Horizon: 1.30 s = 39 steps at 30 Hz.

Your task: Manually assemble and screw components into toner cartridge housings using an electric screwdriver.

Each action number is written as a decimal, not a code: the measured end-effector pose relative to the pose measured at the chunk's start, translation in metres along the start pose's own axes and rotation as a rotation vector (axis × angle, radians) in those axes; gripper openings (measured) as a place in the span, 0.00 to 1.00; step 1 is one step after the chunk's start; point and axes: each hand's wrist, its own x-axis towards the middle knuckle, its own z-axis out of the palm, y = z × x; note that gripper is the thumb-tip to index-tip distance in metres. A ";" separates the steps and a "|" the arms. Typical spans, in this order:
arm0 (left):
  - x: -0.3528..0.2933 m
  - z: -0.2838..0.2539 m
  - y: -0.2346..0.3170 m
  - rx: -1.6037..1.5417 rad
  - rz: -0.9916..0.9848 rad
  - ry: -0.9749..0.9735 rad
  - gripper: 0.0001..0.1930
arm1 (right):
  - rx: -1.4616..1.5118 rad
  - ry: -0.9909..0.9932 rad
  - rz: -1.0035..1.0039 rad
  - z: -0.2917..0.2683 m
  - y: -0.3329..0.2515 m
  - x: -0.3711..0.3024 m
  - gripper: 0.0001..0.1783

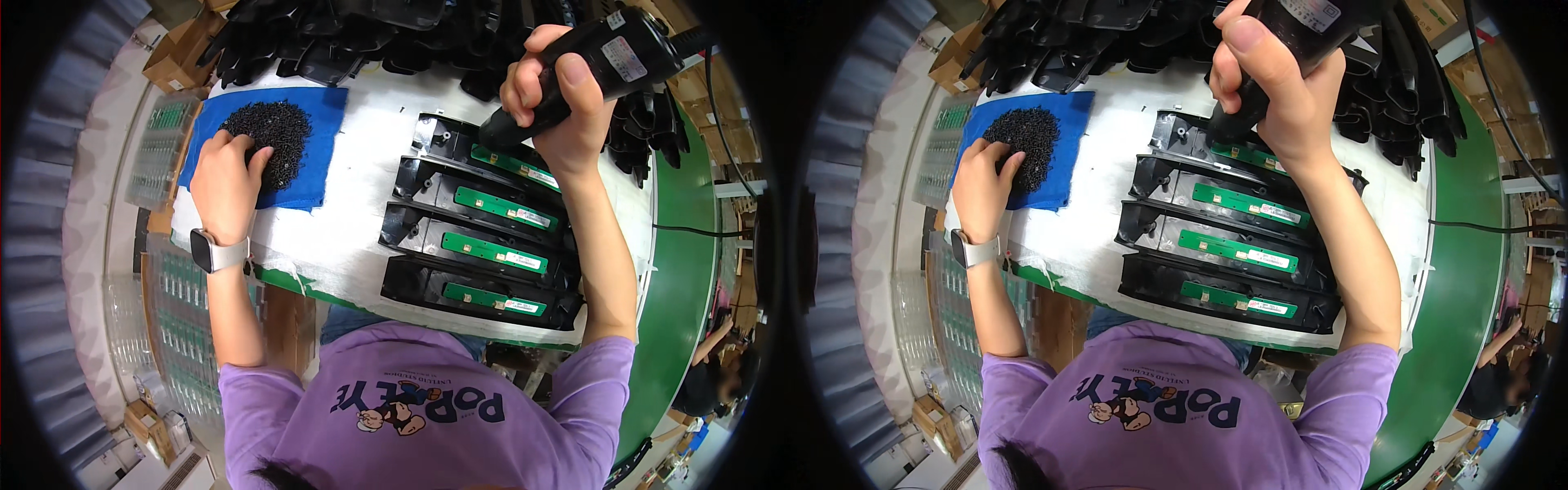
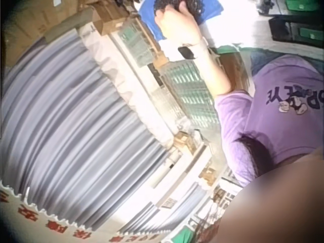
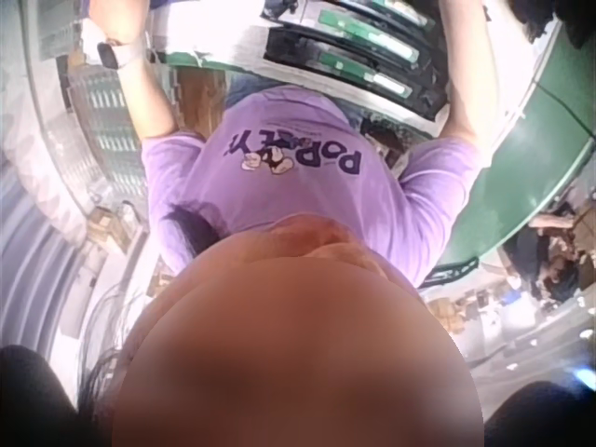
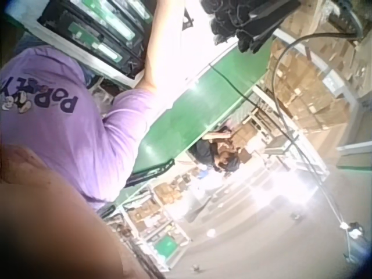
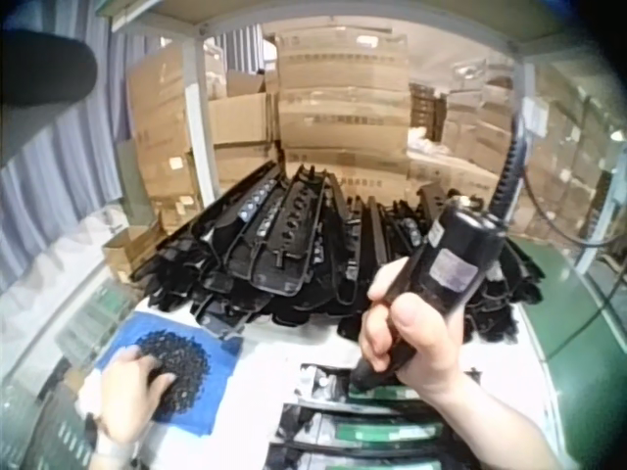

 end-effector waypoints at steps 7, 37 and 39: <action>0.004 0.005 0.003 -0.102 -0.034 0.036 0.07 | 0.029 -0.029 -0.039 0.001 -0.003 0.001 0.20; 0.023 0.005 0.110 -1.729 -0.100 -0.720 0.11 | -0.190 -0.029 0.075 0.011 -0.006 -0.001 0.15; 0.022 0.005 0.123 -1.787 -0.112 -0.779 0.12 | 0.061 0.036 0.052 0.003 -0.018 -0.002 0.09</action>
